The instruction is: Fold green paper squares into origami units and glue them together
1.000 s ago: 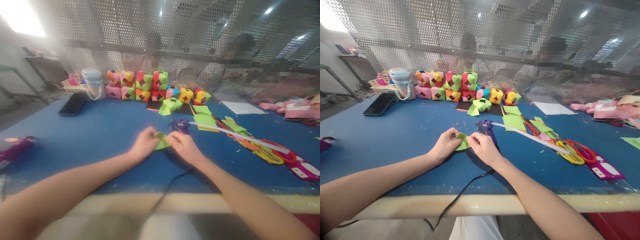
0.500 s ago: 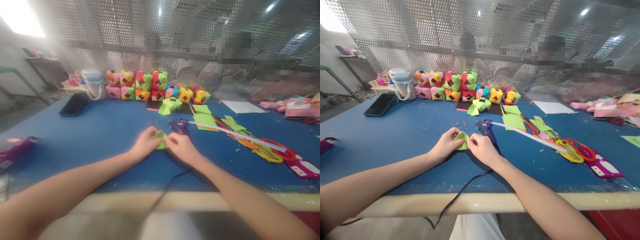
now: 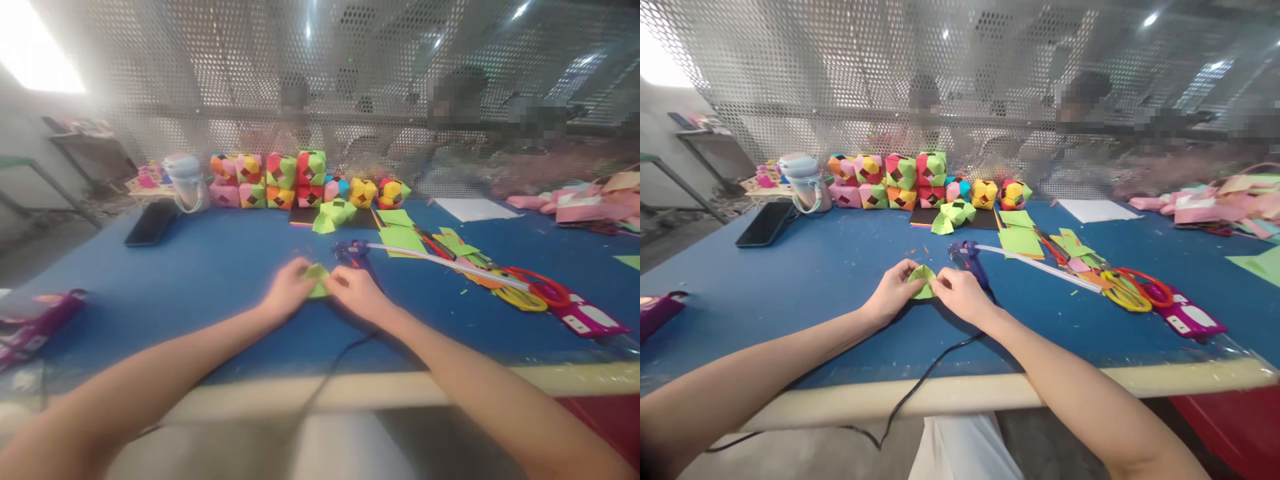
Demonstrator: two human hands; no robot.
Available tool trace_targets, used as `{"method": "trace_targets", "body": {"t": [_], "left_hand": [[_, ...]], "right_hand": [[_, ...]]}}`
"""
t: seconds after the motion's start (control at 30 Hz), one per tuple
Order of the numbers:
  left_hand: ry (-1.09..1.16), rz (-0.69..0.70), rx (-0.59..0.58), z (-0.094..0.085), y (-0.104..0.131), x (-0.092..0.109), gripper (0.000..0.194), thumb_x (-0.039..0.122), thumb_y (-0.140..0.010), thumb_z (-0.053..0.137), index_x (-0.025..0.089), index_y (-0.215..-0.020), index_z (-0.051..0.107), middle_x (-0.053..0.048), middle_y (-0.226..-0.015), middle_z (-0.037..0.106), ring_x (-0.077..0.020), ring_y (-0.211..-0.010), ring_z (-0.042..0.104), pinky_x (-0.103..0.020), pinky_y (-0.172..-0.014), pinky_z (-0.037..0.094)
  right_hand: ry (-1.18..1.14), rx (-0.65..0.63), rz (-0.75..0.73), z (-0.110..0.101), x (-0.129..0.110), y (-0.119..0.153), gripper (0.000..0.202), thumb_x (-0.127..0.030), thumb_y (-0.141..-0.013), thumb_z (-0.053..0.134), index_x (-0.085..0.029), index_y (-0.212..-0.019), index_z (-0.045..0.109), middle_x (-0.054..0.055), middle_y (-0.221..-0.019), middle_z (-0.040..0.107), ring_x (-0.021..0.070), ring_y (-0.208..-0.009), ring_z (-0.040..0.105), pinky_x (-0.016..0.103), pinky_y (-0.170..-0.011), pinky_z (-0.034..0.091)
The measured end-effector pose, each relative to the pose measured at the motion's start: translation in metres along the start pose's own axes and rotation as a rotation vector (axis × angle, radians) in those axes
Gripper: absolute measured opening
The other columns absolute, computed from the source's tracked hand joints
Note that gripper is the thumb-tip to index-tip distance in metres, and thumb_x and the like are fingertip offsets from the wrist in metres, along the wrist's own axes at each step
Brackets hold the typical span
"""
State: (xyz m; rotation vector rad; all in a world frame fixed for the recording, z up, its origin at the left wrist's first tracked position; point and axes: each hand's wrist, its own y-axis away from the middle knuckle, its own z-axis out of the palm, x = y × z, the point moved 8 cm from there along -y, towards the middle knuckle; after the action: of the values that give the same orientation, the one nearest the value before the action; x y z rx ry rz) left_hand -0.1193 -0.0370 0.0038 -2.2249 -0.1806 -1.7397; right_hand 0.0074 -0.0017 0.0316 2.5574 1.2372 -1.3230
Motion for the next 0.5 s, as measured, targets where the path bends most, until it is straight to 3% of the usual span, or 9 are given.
{"method": "trace_targets", "body": {"t": [0.3, 0.5], "left_hand": [[0.071, -0.071, -0.076, 0.002, 0.001, 0.0, 0.024, 0.034, -0.067, 0.064, 0.015, -0.08, 0.059, 0.0, -0.072, 0.06, -0.0125, -0.066, 0.053, -0.023, -0.06, 0.041], [0.089, -0.111, -0.009, -0.008, -0.005, 0.001, 0.026, 0.035, -0.068, 0.061, 0.014, -0.084, 0.06, -0.001, -0.072, 0.062, -0.0131, -0.063, 0.055, -0.025, -0.06, 0.045]], "right_hand": [[0.053, 0.004, -0.015, 0.0, -0.003, -0.003, 0.024, -0.026, -0.085, 0.045, -0.018, -0.063, 0.051, -0.001, -0.061, 0.056, 0.0107, -0.058, 0.047, 0.022, -0.057, 0.034], [0.102, -0.035, 0.022, -0.006, -0.007, -0.002, 0.023, -0.031, -0.087, 0.046, -0.018, -0.072, 0.056, 0.002, -0.072, 0.062, 0.0133, -0.066, 0.054, 0.024, -0.063, 0.037]]}}
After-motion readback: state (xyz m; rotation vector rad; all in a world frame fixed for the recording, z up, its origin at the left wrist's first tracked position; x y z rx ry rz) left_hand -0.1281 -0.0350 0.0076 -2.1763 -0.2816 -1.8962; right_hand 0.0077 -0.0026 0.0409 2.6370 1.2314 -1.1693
